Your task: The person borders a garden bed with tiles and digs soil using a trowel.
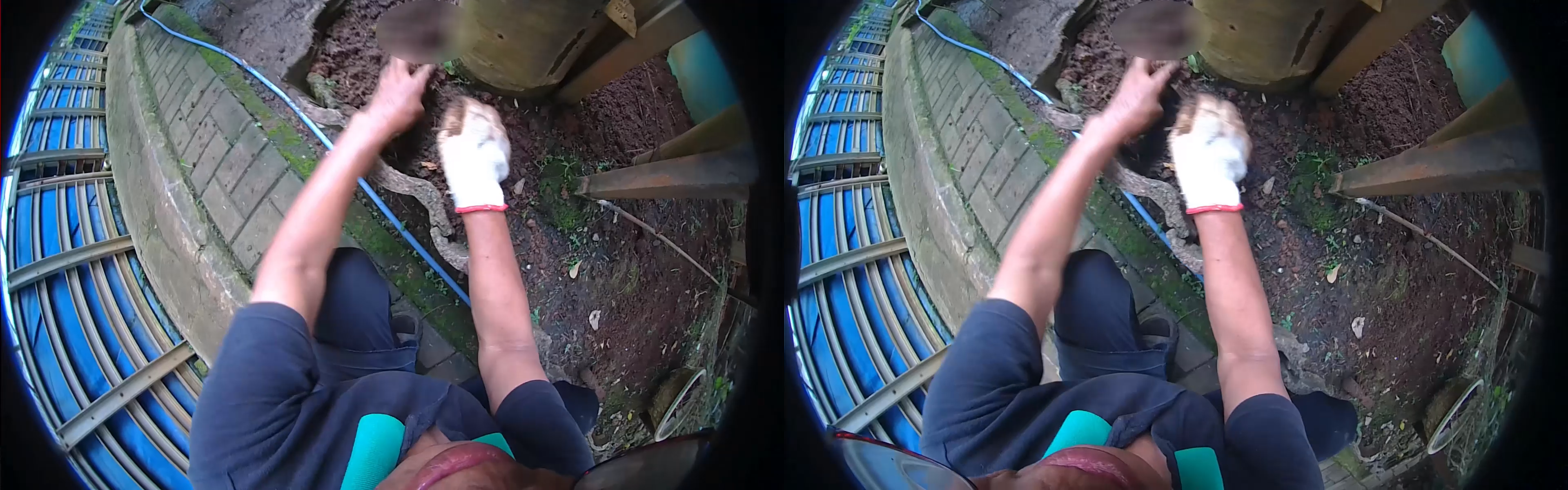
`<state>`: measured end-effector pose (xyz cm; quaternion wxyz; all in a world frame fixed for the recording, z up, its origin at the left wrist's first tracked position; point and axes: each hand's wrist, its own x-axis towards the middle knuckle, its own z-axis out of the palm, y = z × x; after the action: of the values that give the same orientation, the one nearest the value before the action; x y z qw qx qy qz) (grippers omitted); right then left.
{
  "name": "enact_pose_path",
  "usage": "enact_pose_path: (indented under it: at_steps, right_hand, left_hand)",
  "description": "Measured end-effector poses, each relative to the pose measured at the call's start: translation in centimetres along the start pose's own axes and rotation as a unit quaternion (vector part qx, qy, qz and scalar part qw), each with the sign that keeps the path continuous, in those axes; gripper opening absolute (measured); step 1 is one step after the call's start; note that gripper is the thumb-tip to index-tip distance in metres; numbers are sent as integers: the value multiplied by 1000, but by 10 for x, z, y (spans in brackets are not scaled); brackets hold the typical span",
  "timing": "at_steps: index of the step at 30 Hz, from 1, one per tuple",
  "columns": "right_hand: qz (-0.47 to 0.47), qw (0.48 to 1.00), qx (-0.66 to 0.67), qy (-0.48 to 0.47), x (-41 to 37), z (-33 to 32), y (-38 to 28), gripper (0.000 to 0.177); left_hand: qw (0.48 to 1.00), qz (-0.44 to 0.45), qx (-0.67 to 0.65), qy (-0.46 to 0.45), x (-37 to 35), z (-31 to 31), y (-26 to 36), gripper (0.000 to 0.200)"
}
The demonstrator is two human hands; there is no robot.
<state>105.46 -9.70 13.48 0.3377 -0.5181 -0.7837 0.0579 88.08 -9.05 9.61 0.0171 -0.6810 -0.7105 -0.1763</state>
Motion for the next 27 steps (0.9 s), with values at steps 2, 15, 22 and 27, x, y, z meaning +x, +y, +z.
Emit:
enact_pose_path:
  at_steps: [2, 15, 22, 27]
  right_hand:
    - [-46, 999, 6, -18, 0, -1, -10, 25]
    - [-12, 992, 44, -119, 4, -10, -25, 25]
    - [37, 978, 54, -197, 11, -20, -29, 27]
    - [30, 975, 94, -199, 9, -17, -32, 28]
  left_hand:
    - [996, 27, -84, 3, 27, -31, -26, 62]
    - [990, -17, 48, 131, 119, 38, -34, 29]
    - [948, -305, 29, 87, 108, 25, -140, 32]
    - [931, -229, -150, 242, 80, 4, -152, 24]
